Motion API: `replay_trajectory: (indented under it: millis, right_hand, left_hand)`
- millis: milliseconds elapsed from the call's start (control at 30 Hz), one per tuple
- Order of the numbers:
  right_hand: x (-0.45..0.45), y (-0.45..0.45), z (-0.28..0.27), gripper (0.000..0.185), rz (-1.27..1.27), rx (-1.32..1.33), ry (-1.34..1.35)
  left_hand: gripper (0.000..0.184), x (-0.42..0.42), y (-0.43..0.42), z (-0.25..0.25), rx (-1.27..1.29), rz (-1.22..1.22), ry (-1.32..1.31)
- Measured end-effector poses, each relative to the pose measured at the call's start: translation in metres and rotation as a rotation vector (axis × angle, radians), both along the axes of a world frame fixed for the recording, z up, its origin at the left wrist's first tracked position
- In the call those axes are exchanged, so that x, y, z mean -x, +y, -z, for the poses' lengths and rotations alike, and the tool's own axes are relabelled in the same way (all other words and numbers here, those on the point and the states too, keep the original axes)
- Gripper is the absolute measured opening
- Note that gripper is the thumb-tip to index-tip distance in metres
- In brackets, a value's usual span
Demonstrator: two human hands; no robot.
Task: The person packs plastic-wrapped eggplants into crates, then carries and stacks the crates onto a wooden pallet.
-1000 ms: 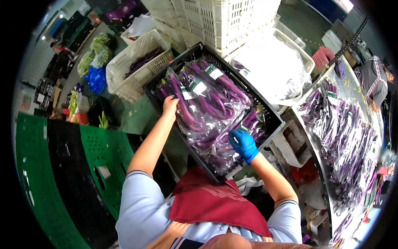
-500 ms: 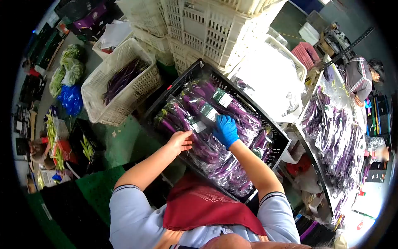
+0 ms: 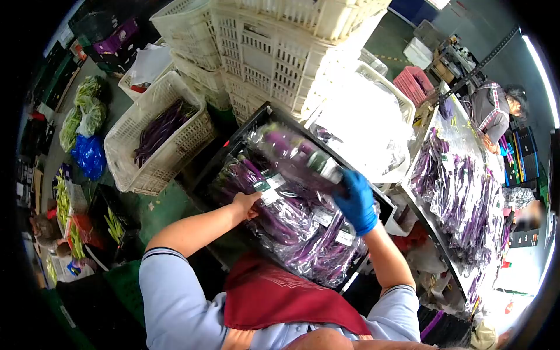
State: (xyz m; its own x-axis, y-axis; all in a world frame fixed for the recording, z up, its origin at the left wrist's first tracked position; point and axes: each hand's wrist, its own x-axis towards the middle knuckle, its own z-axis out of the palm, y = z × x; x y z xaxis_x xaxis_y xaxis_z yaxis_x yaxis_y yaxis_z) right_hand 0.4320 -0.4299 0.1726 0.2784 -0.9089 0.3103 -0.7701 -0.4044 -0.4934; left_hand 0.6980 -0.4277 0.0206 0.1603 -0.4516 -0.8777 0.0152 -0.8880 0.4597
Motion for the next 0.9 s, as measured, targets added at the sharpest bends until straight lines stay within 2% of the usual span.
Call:
replay_trajectory:
  millis: [67, 100, 133, 167, 267, 367, 400, 433, 500, 567, 633, 667, 767, 800, 900]
  right_hand:
    - [0.022, -0.019, -0.002, 0.052, 0.066, 0.086, -0.005]
    - [0.032, -0.032, 0.003, 0.051, 0.105, 0.064, -0.002]
    - [0.04, -0.046, 0.013, 0.05, 0.136, 0.133, 0.021]
    - [0.048, -0.06, 0.027, 0.048, 0.166, 0.203, 0.042]
    - [0.075, -0.091, 0.085, 0.046, 0.15, 0.191, 0.191]
    - [0.092, -0.109, 0.15, 0.045, 0.158, 0.118, 0.275]
    - [0.076, -0.099, 0.129, 0.046, 0.236, -0.026, 0.341]
    - [0.063, -0.093, 0.124, 0.047, 0.235, 0.25, 0.295]
    - [0.03, -0.08, 0.111, 0.053, 0.017, 0.224, 0.175]
    - [-0.002, -0.059, 0.122, 0.059, -0.061, -0.238, 0.409]
    - [-0.013, -0.055, 0.146, 0.06, 0.005, 0.027, 0.584]
    - [-0.011, -0.056, 0.149, 0.054, -0.003, 0.116, 0.547]
    - [0.003, -0.066, 0.162, 0.05, -0.245, -0.088, 0.377]
    - [0.007, -0.061, 0.156, 0.046, -0.25, 0.052, 0.306]
    - [0.029, -0.043, 0.087, 0.035, -0.229, 0.05, -0.118]
  left_hand:
    - [0.033, 0.003, 0.001, -0.002, 0.041, -0.046, 0.015]
    - [0.031, 0.004, 0.002, -0.002, 0.059, -0.071, 0.016]
    - [0.027, 0.006, 0.005, 0.003, 0.083, -0.089, -0.07]
    - [0.027, 0.004, 0.01, 0.006, 0.131, -0.085, -0.033]
    - [0.029, -0.004, 0.025, -0.002, 0.246, -0.046, 0.098]
    - [0.023, -0.004, 0.041, -0.029, 0.296, -0.085, 0.056]
    - [0.025, -0.004, 0.045, -0.043, 0.338, -0.038, 0.107]
    - [0.024, -0.001, 0.05, -0.054, 0.37, -0.063, 0.096]
    - [0.022, -0.001, 0.059, -0.054, 0.443, -0.043, 0.103]
    - [0.021, 0.007, 0.066, -0.068, 0.475, -0.075, 0.121]
    - [0.021, 0.015, 0.071, -0.077, 0.496, -0.097, 0.164]
    - [0.02, 0.02, 0.075, -0.082, 0.509, -0.112, 0.193]
    - [0.022, 0.028, 0.086, -0.07, 0.484, -0.111, 0.239]
    - [0.024, 0.032, 0.089, -0.069, 0.521, -0.108, 0.251]
    - [0.025, 0.048, 0.085, -0.081, 0.51, -0.101, 0.301]
